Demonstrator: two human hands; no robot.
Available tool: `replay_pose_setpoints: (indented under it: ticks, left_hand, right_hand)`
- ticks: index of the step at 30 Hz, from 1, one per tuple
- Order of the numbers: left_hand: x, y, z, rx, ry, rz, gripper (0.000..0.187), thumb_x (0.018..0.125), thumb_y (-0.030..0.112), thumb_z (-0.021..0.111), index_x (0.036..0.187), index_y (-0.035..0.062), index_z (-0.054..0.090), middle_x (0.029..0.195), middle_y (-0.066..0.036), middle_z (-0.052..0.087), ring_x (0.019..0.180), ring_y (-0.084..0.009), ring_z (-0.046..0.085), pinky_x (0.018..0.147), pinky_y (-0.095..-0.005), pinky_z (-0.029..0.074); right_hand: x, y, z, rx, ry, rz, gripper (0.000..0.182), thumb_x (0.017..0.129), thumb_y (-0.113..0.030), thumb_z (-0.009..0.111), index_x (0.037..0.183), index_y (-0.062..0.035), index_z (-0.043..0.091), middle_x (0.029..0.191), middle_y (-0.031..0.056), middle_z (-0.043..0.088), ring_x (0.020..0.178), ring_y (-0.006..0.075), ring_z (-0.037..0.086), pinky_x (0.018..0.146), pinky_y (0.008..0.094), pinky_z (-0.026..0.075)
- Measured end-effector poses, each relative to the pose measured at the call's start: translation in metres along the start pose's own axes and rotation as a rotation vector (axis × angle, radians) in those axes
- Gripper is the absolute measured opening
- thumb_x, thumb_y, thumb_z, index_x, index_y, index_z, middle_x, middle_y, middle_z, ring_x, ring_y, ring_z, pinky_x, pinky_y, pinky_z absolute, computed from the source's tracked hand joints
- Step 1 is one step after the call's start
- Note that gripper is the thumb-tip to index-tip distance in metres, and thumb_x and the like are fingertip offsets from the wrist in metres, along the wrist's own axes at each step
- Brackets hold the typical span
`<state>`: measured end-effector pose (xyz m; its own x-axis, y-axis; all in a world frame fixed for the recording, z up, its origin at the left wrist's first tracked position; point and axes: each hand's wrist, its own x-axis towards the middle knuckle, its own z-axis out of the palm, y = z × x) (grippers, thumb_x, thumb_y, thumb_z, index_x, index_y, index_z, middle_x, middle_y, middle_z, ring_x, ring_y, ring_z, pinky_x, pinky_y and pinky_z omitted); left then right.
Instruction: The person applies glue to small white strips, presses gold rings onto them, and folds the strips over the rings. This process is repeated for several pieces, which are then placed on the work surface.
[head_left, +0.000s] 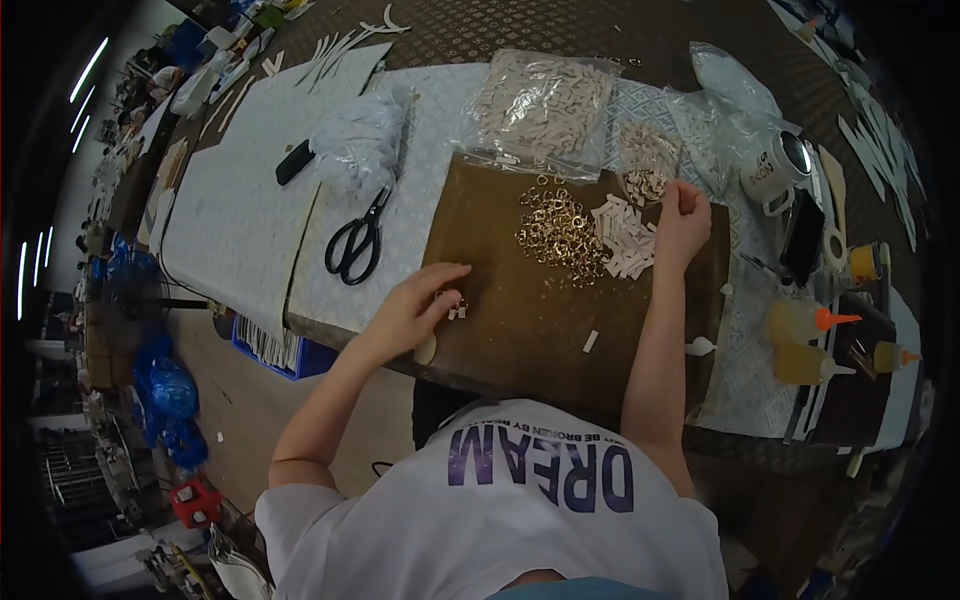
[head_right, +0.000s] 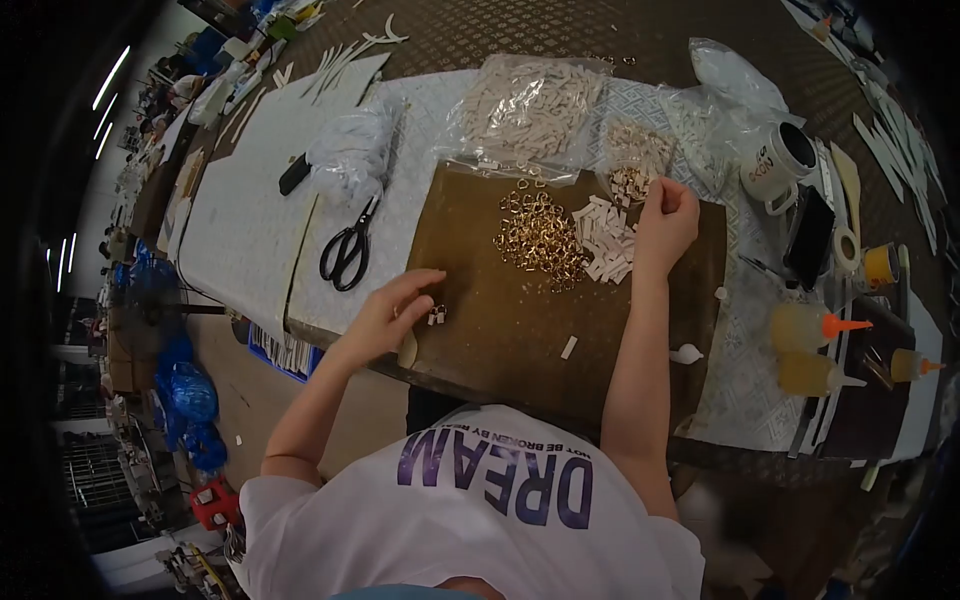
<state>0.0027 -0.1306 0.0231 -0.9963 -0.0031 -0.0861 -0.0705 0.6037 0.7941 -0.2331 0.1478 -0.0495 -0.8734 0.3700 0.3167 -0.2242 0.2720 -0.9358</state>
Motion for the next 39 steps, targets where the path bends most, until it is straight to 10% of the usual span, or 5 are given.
replay_pose_setpoints:
  ticks: [4, 21, 26, 33, 39]
  left_hand:
    - [-0.031, -0.012, 0.035, 0.562, 0.065, 0.271, 0.043, 0.081, 0.0, 0.059, 0.123, 0.0081, 0.057, 0.125, -0.016, 0.054, 0.112, -0.034, 0.053, 0.095, -0.0382, 0.045]
    - [-0.003, 0.003, 0.018, 0.038, 0.008, -0.194, 0.013, 0.078, -0.001, 0.069, 0.091, 0.0018, 0.067, 0.09, -0.007, 0.064, 0.076, -0.0127, 0.065, 0.069, -0.025, 0.053]
    - [0.085, 0.064, 0.056, -0.129, 0.069, 0.164, 0.012, 0.08, 0.0, 0.069, 0.092, 0.0018, 0.067, 0.091, -0.005, 0.064, 0.081, -0.0088, 0.063, 0.07, -0.0228, 0.052]
    - [0.238, 0.073, 0.159, 0.158, 0.239, 0.538, 0.019, 0.082, -0.002, 0.054, 0.099, -0.0047, 0.064, 0.108, -0.022, 0.061, 0.093, -0.041, 0.061, 0.081, -0.0409, 0.05]
    - [0.303, 0.061, 0.174, 0.816, 0.055, 0.695, 0.04, 0.081, 0.006, 0.054, 0.119, -0.0064, 0.054, 0.117, -0.027, 0.056, 0.119, -0.0454, 0.044, 0.101, -0.0527, 0.032]
  right_hand:
    - [-0.001, 0.001, 0.001, -0.011, -0.01, -0.007, 0.012, 0.085, -0.012, 0.065, 0.087, -0.0002, 0.063, 0.074, 0.0017, 0.058, 0.062, 0.0102, 0.05, 0.061, 0.0262, 0.044]
    - [-0.003, 0.01, -0.003, -0.127, -0.055, -0.028, 0.011, 0.086, -0.008, 0.063, 0.093, 0.0001, 0.06, 0.088, 0.0083, 0.053, 0.071, 0.0198, 0.058, 0.068, 0.0316, 0.048]
    - [-0.003, 0.007, 0.001, -0.005, -0.013, -0.032, 0.01, 0.086, -0.006, 0.063, 0.093, 0.0015, 0.062, 0.089, 0.0092, 0.055, 0.072, 0.0209, 0.058, 0.067, 0.031, 0.048]
    - [0.001, 0.001, -0.001, 0.029, 0.088, -0.094, 0.009, 0.082, -0.003, 0.065, 0.091, -0.0002, 0.066, 0.081, 0.0096, 0.057, 0.068, 0.02, 0.059, 0.064, 0.03, 0.048]
    - [-0.002, -0.007, -0.001, 0.049, 0.096, -0.065, 0.009, 0.081, 0.0, 0.063, 0.09, -0.0004, 0.066, 0.084, 0.0109, 0.057, 0.071, 0.024, 0.06, 0.066, 0.0321, 0.049]
